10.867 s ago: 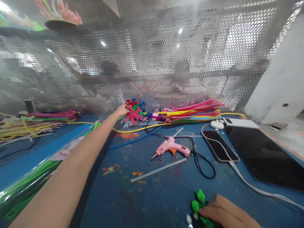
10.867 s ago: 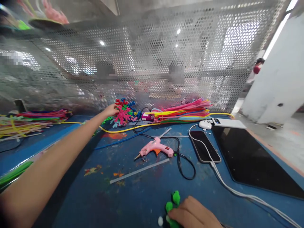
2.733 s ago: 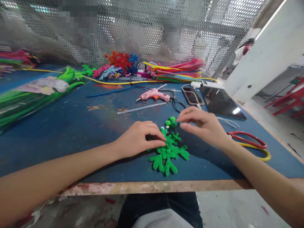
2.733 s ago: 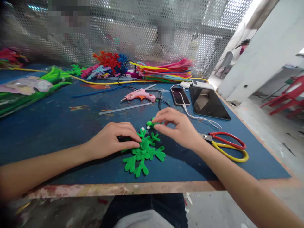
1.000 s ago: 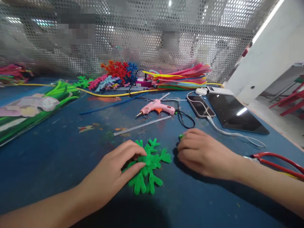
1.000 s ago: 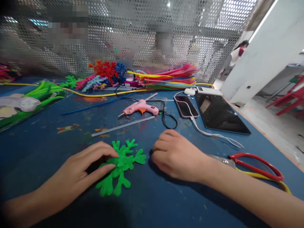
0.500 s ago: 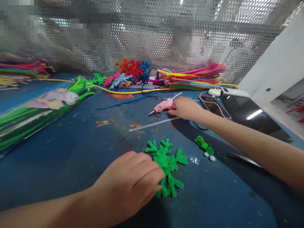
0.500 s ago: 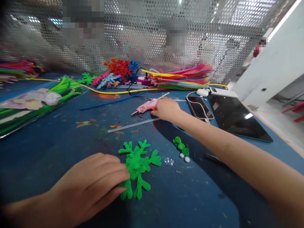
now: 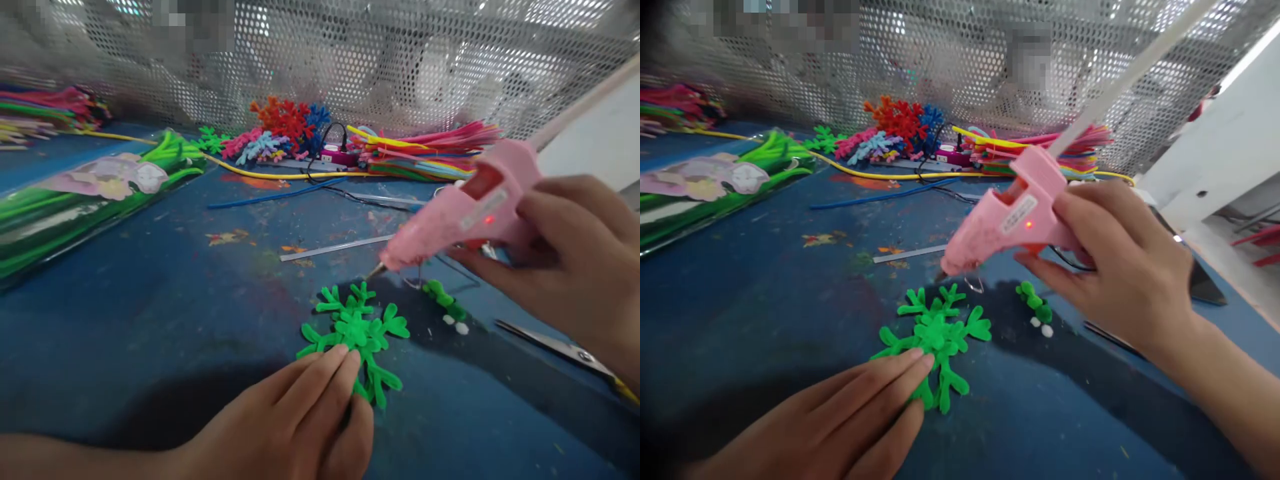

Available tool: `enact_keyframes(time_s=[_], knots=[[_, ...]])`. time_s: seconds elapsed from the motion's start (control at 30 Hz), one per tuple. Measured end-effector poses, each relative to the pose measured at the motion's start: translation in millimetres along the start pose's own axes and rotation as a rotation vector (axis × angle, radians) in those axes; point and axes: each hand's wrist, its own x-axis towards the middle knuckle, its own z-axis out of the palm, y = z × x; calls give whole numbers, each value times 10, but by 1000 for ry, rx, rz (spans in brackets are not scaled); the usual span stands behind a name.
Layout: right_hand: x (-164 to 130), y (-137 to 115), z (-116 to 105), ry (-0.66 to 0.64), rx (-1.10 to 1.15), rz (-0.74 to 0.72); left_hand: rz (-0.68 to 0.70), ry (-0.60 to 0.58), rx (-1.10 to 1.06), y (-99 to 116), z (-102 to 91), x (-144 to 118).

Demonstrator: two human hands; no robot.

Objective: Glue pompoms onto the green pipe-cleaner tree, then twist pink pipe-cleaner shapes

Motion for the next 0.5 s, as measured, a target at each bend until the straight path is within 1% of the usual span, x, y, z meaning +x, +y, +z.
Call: enact_keyframes(time_s=[0.03,0.13,0.2,0.3,0.4,0.5], knots=[[-59,-26,-46,-19,-19,-12,15,0,6,1,6,-12],[-173,-104,-133,-137,-39,-37,63,-8,10,10,18,-32],[-209,-148,-159,-168,-48,-67,38,-25,7,22,16,-23],[-243,-188,-166,-151,-73,-158,-31,-24,4,37,2,4],[-276,-198,-149,-130,-65,-227,-30,-22,-3,33,-9,14],[-310,-190,-129,-137,-53,-238,-13,-33,-27,22,-5,-7]])
